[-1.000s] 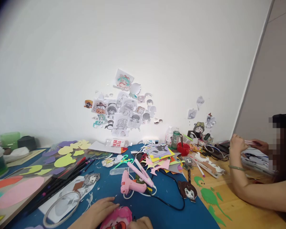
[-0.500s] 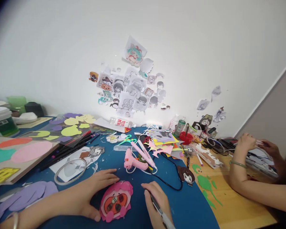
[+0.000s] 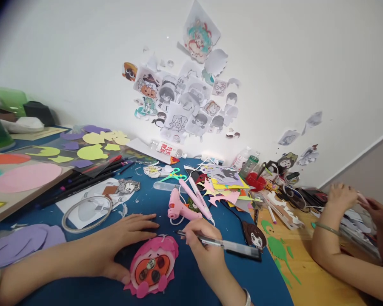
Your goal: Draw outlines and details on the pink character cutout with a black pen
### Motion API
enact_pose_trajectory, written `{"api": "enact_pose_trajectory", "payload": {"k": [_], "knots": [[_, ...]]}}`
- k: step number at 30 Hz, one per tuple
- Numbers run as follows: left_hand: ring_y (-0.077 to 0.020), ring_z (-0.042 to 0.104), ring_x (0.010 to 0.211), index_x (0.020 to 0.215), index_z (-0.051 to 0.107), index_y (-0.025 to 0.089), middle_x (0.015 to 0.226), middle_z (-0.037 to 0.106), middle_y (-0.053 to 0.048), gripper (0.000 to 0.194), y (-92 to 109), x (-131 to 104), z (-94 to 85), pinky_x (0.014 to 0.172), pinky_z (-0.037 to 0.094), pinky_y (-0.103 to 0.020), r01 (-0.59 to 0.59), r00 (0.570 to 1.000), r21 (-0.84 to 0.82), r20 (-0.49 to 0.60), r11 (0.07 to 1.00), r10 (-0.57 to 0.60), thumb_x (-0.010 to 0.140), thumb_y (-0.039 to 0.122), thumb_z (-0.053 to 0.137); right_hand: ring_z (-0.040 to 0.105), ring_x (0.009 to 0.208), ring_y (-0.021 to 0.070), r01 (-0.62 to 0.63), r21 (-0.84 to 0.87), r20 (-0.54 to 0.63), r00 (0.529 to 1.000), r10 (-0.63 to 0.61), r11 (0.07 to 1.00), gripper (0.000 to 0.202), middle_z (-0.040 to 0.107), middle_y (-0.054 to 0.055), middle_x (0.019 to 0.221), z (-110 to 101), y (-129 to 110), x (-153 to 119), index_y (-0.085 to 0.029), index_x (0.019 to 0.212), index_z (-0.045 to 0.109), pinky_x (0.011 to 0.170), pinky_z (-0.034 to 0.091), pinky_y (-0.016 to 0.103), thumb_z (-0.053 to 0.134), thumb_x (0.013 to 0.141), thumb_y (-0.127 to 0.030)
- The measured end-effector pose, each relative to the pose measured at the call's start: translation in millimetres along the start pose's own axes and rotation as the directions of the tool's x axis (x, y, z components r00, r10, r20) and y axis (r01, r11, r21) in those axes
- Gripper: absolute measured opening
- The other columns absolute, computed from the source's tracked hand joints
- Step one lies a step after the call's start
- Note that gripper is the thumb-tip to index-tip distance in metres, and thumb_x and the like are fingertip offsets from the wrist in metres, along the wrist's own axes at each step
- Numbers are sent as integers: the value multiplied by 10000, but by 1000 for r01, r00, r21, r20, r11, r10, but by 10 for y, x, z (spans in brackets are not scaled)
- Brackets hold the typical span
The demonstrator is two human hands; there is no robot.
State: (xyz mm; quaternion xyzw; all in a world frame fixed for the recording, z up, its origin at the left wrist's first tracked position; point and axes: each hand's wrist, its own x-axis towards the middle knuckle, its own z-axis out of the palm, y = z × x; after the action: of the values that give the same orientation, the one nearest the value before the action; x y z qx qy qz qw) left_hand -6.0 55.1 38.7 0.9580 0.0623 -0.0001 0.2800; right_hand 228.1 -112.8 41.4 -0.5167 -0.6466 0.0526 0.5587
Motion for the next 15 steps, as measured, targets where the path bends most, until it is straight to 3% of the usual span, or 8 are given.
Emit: {"api": "enact_pose_trajectory", "payload": {"k": [3,6,12,15], "knots": [[-438,301,1565,1532,540,242,1650,432,-179,898,34,37,67,1246,226,-700,19,1000,19,-16,1000,-19,819,739,764,654,537,121,26,54,58,998,-29,998,362,698,42,719,99,6,127,-158,869,660,509,550,186,513,1103,-392],[-469,310,1548,1524,548,194,1627,444,-219,898,124,77,132,1220,235,-735,55,998,46,-18,997,-54,819,694,792,631,527,118,85,67,140,986,-94,994,411,654,20,637,198,35,215,-159,768,622,535,552,198,541,1086,-407],[-499,347,1518,1498,568,134,1594,474,-245,886,287,133,184,1196,252,-766,89,996,62,-25,994,-88,796,586,864,634,611,129,165,48,208,963,-172,985,336,606,3,615,320,143,178,-179,688,530,644,573,231,489,1022,-169],[-482,352,1521,1519,546,146,1612,461,-204,876,276,119,205,1213,245,-749,80,996,39,-29,996,-79,830,607,828,595,567,114,151,91,294,940,-171,984,288,584,-17,605,316,156,140,-190,713,507,640,575,234,480,998,-154]]}}
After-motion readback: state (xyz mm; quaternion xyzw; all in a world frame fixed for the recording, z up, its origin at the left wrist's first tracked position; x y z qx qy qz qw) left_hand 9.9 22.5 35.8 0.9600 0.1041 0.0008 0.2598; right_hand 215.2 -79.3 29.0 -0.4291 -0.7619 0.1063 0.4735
